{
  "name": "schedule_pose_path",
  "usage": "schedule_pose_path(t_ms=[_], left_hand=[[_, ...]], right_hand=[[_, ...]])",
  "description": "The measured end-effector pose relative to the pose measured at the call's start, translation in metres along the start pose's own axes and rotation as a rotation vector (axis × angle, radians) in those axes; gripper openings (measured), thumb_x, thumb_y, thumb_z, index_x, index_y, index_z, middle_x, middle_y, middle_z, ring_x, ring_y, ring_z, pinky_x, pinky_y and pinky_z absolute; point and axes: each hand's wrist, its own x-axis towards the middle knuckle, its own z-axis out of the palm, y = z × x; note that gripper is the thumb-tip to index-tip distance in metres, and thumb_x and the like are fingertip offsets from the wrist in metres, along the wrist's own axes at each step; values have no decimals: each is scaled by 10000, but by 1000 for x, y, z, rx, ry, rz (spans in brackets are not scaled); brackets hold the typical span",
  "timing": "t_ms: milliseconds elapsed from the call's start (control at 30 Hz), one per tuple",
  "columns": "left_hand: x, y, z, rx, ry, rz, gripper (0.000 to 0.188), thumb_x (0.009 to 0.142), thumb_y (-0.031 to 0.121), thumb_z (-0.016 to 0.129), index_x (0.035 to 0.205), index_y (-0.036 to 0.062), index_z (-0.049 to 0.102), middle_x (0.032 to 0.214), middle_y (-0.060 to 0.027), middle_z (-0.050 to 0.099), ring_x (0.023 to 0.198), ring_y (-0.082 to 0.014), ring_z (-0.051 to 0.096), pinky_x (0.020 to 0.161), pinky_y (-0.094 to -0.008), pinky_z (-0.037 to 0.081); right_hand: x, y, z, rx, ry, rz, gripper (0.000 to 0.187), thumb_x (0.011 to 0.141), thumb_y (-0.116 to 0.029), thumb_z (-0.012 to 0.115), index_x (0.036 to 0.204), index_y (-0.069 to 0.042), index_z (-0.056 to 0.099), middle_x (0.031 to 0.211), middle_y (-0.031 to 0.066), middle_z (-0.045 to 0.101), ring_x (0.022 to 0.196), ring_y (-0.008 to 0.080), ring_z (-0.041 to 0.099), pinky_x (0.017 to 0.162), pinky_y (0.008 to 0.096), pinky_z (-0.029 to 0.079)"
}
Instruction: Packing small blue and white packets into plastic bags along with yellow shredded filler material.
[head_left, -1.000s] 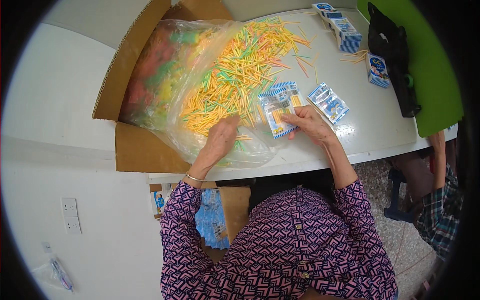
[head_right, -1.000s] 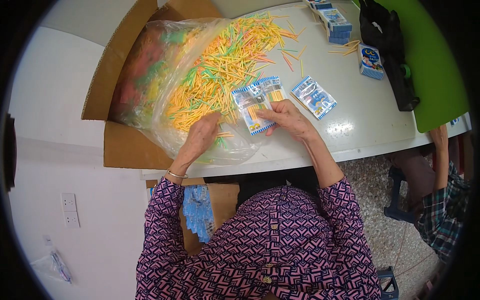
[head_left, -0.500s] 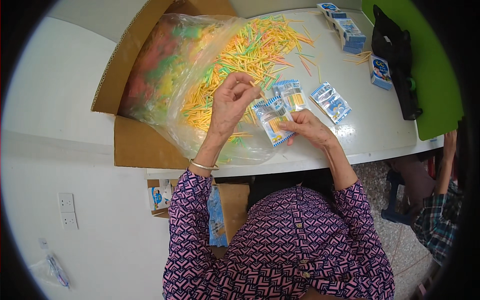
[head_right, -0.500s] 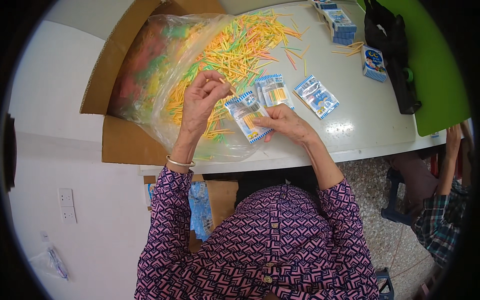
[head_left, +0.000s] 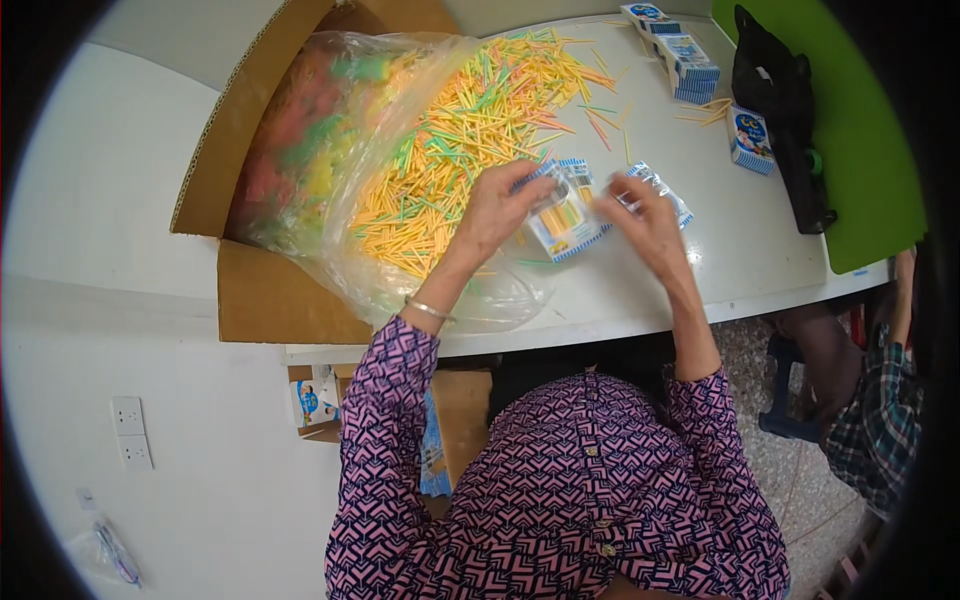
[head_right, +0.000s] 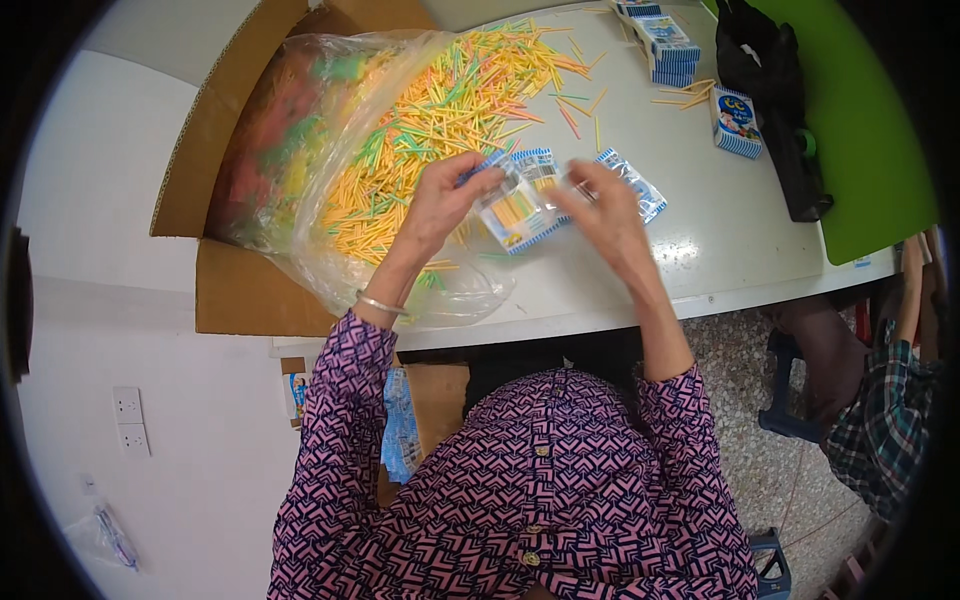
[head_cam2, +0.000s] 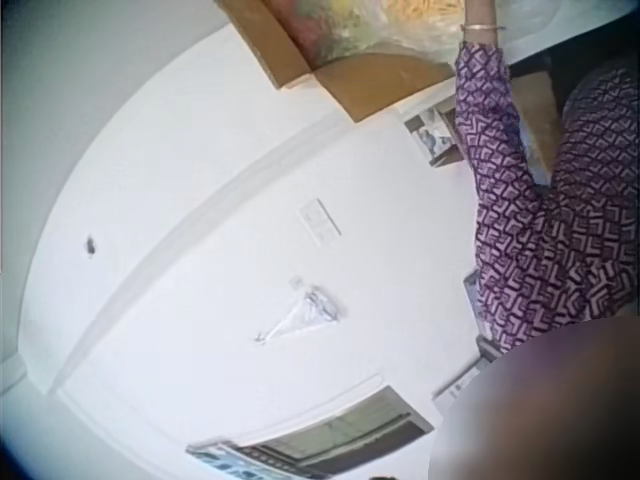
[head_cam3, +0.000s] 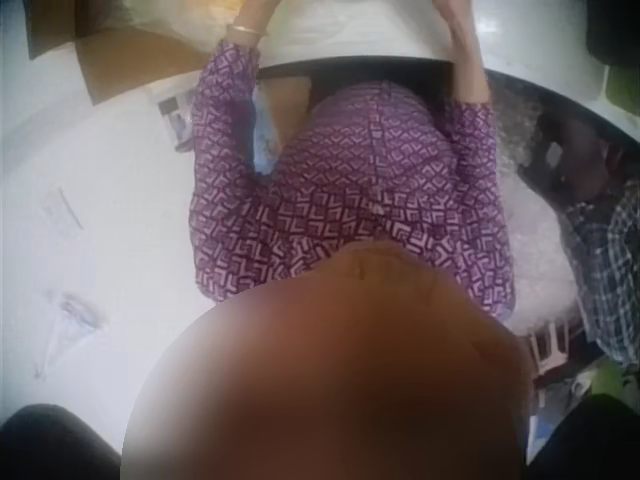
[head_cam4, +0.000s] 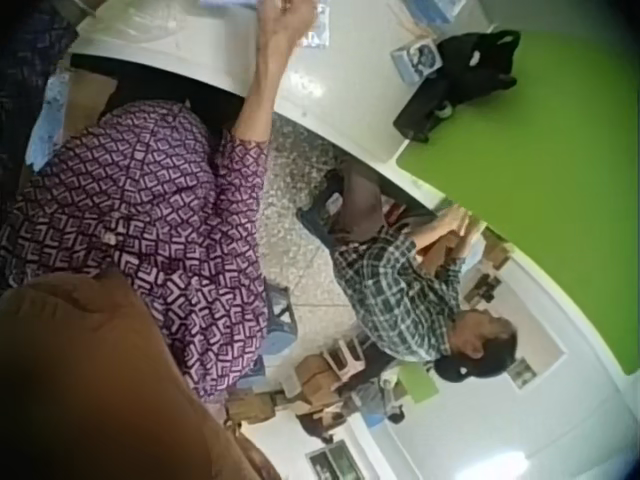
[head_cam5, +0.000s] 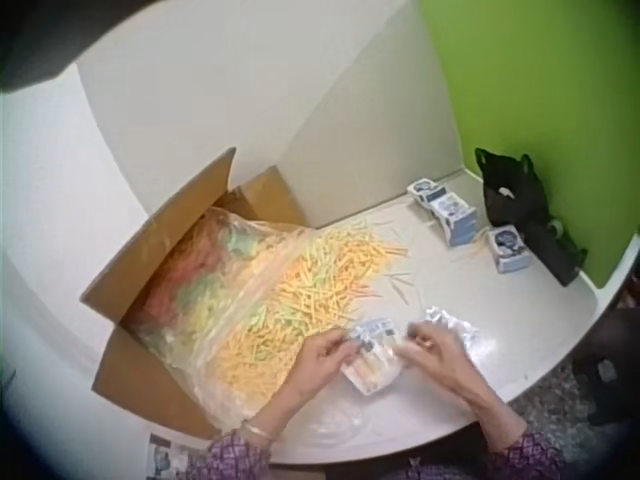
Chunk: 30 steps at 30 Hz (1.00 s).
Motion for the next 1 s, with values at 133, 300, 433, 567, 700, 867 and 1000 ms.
schedule_pose_path(t_ms=[133, 300, 433, 567, 700, 867, 1000], left_hand=[[35, -11, 19, 192, -4, 31, 240, 815, 178, 668, 939, -24, 632, 752, -66, 619, 699, -132, 556, 647, -264, 449], [39, -55, 26, 439, 196, 256, 343, 766, 199, 706, 1017, 4, 577, 920, -114, 608, 832, -238, 574, 749, -338, 466], [36, -47, 25, 436, 281, 256, 363, 764, 211, 711, 1045, 29, 570, 996, -118, 581, 904, -265, 553, 810, -352, 453], [22, -26, 21, 429, 296, 267, 370, 779, 233, 708, 1054, 25, 575, 1009, -109, 595, 926, -241, 558, 818, -343, 452], [5, 12, 26, 164, 176, 181, 375, 777, 254, 711, 1045, 22, 588, 1022, -117, 598, 979, -240, 549, 835, -359, 437], [-9, 20, 20, -47, -94, 7, 205, 841, 188, 656, 940, 10, 645, 807, -21, 642, 757, -81, 557, 693, -241, 445], [-34, 17, 14, 20, 26, 13, 159, 849, 140, 635, 898, -9, 662, 723, -24, 628, 676, -57, 530, 611, -227, 428]], right_hand=[[6, 57, -26, -613, 284, -7, 364, 769, -226, 697, 1006, 42, 634, 1053, 159, 585, 976, 307, 515, 840, 378, 421], [7, 67, -24, -534, 219, -3, 253, 763, -190, 691, 910, 10, 642, 990, 121, 575, 945, 300, 503, 820, 404, 403], [13, 73, -29, -505, 281, -8, 140, 782, -120, 664, 820, 10, 628, 949, 112, 580, 888, 302, 515, 780, 391, 415], [11, 59, -28, -510, 415, -147, 110, 791, -80, 655, 839, 15, 627, 937, 116, 589, 895, 286, 527, 793, 368, 419], [2, 1, -22, -301, 416, -296, 140, 801, -68, 655, 908, 11, 611, 927, 120, 605, 857, 287, 577, 765, 347, 457], [-12, -29, -2, 194, 50, -144, 239, 802, -73, 675, 1005, 23, 594, 905, 97, 627, 785, 192, 602, 702, 307, 475], [-14, -33, 4, 406, -246, 125, 183, 823, -117, 664, 924, 32, 629, 757, 18, 609, 735, 83, 547, 663, 234, 435]])
